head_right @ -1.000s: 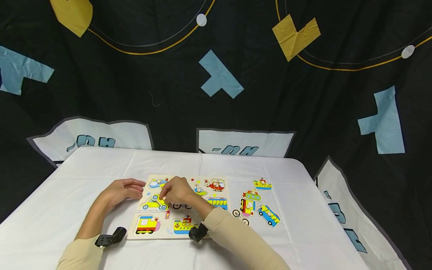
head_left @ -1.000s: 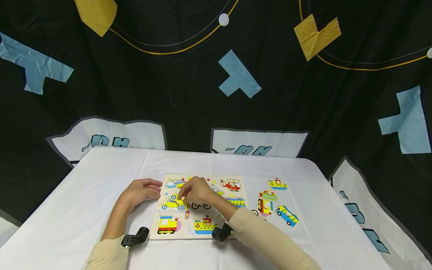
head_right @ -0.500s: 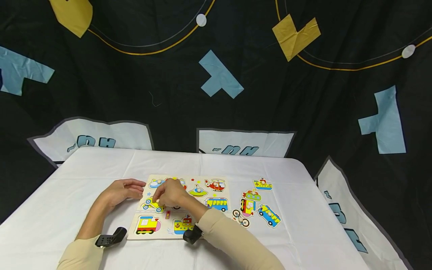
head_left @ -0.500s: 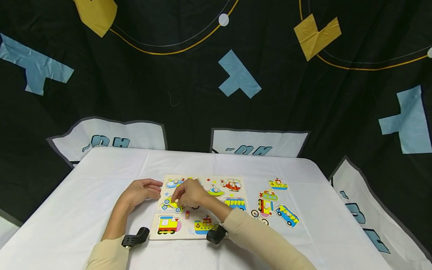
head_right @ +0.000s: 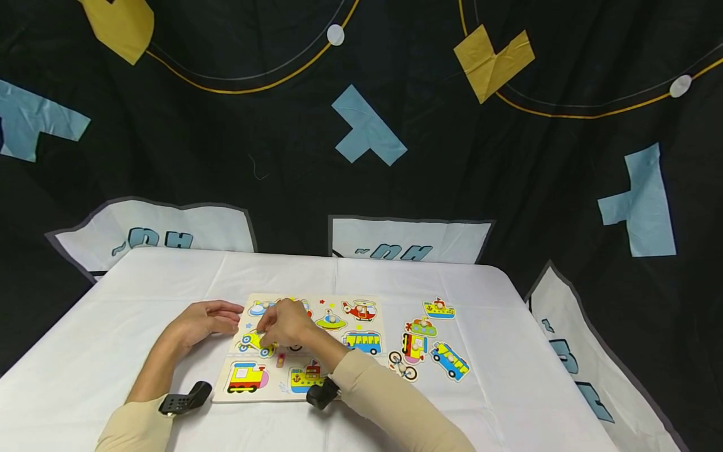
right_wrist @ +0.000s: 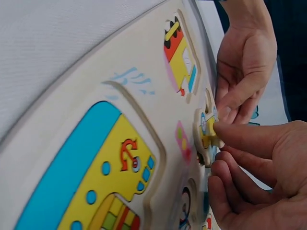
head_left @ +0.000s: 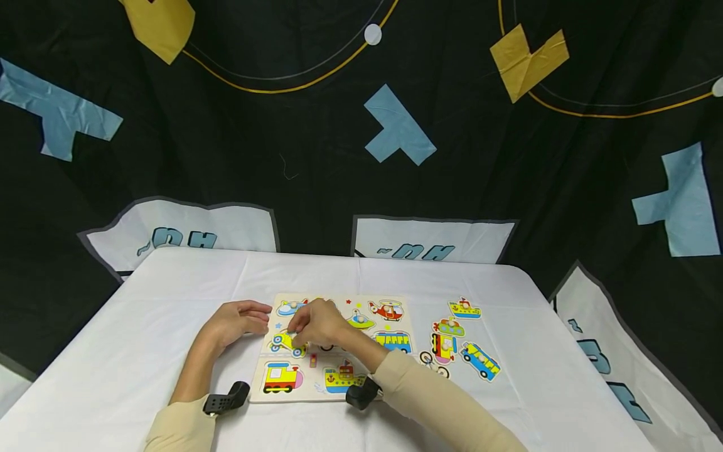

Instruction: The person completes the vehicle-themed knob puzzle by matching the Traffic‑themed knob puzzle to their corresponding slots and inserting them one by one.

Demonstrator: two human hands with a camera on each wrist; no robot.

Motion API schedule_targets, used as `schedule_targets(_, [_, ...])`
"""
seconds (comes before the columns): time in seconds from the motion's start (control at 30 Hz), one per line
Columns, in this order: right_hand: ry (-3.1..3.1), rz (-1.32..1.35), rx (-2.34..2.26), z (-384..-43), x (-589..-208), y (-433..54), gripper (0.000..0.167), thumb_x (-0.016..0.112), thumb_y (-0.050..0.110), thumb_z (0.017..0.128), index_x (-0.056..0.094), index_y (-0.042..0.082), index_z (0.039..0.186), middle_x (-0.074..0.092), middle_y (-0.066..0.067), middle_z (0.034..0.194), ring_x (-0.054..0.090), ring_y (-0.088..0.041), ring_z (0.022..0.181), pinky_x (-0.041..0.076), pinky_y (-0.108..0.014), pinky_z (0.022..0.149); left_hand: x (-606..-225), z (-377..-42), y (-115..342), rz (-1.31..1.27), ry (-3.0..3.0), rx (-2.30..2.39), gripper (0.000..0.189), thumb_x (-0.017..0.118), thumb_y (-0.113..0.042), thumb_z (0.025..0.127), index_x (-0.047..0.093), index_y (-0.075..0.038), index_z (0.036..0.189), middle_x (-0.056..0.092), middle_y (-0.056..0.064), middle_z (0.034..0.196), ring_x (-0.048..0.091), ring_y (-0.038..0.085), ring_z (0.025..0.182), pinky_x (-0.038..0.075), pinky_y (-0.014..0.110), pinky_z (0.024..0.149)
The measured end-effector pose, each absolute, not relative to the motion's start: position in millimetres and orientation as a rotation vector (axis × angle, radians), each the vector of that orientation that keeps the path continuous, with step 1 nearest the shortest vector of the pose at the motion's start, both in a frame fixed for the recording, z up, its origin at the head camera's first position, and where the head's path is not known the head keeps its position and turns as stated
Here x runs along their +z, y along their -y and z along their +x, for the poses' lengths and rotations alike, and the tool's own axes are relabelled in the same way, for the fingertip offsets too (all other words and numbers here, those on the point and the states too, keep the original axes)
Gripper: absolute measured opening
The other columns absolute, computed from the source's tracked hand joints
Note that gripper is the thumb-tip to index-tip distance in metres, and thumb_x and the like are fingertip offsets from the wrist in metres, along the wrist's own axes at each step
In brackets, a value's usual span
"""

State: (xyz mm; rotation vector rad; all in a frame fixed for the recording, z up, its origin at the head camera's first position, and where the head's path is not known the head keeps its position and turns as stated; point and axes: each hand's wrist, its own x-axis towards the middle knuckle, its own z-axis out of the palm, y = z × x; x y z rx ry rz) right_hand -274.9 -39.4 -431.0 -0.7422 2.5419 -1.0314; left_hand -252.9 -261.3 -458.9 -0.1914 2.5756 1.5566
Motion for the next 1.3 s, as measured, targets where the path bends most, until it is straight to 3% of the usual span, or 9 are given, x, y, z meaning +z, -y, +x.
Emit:
schedule_targets(0.17, [-2.534, -0.704, -1.047, -274, -433, 39, 0.012, 0.088, 0.014, 0.077, 0.078, 0.015, 0.082, 0.064, 0.009, 0.064, 0.052, -0.003, 0.063, 0.038, -0.019, 0.066, -459, -253, 262, -0.196, -2.589, 1.545, 0.050, 0.079, -0.009, 0.080, 0.066, 0.001, 0.127, 0.076, 0.009, 0.103, 0.066, 0.012, 0.090, 0.050, 0.025, 0.077])
schedule_targets(0.3, [-2.549, -0.689, -1.043, -273, -434, 41, 0.011, 0.087, 0.014, 0.077, 0.077, 0.017, 0.079, 0.065, 0.009, 0.064, 0.054, -0.005, 0.063, 0.039, -0.024, 0.076, -460, -253, 260, -0.217, -2.591, 1.529, 0.049, 0.079, -0.011, 0.081, 0.067, -0.001, 0.127, 0.076, 0.007, 0.102, 0.066, 0.014, 0.092, 0.049, 0.025, 0.079])
schedule_targets(0.4, [-2.545, -0.677, -1.058, -272, -435, 42, 0.010, 0.087, 0.012, 0.078, 0.077, 0.016, 0.079, 0.065, 0.008, 0.064, 0.055, -0.005, 0.064, 0.040, -0.025, 0.077, -459, -253, 260, -0.224, -2.587, 1.530, 0.049, 0.078, -0.011, 0.081, 0.066, -0.001, 0.127, 0.076, 0.006, 0.101, 0.066, 0.014, 0.092, 0.049, 0.025, 0.079])
schedule_targets(0.57, [-2.549, -0.672, -1.085, -273, -438, 45, 0.009, 0.086, 0.010, 0.078, 0.079, 0.015, 0.079, 0.064, 0.009, 0.063, 0.052, -0.003, 0.063, 0.039, -0.019, 0.064, -458, -252, 260, -0.217, -2.583, 1.539, 0.049, 0.078, -0.010, 0.081, 0.066, 0.000, 0.127, 0.076, 0.007, 0.101, 0.066, 0.013, 0.090, 0.049, 0.025, 0.078])
schedule_targets(1.1, [-2.594, -0.673, -1.066, -273, -440, 51, 0.008, 0.086, 0.011, 0.078, 0.081, 0.016, 0.081, 0.064, 0.012, 0.064, 0.051, -0.001, 0.065, 0.039, -0.018, 0.064, -459, -252, 260, -0.203, -2.580, 1.552, 0.048, 0.076, -0.009, 0.081, 0.066, 0.001, 0.127, 0.076, 0.009, 0.103, 0.066, 0.013, 0.090, 0.050, 0.025, 0.078])
schedule_targets(1.3, [-2.584, -0.668, -1.089, -273, -441, 51, 0.008, 0.086, 0.009, 0.078, 0.081, 0.015, 0.080, 0.064, 0.011, 0.063, 0.051, -0.001, 0.064, 0.040, -0.017, 0.064, -460, -253, 259, -0.226, -2.593, 1.518, 0.050, 0.077, -0.010, 0.081, 0.066, -0.001, 0.128, 0.076, 0.008, 0.105, 0.066, 0.013, 0.092, 0.050, 0.032, 0.085])
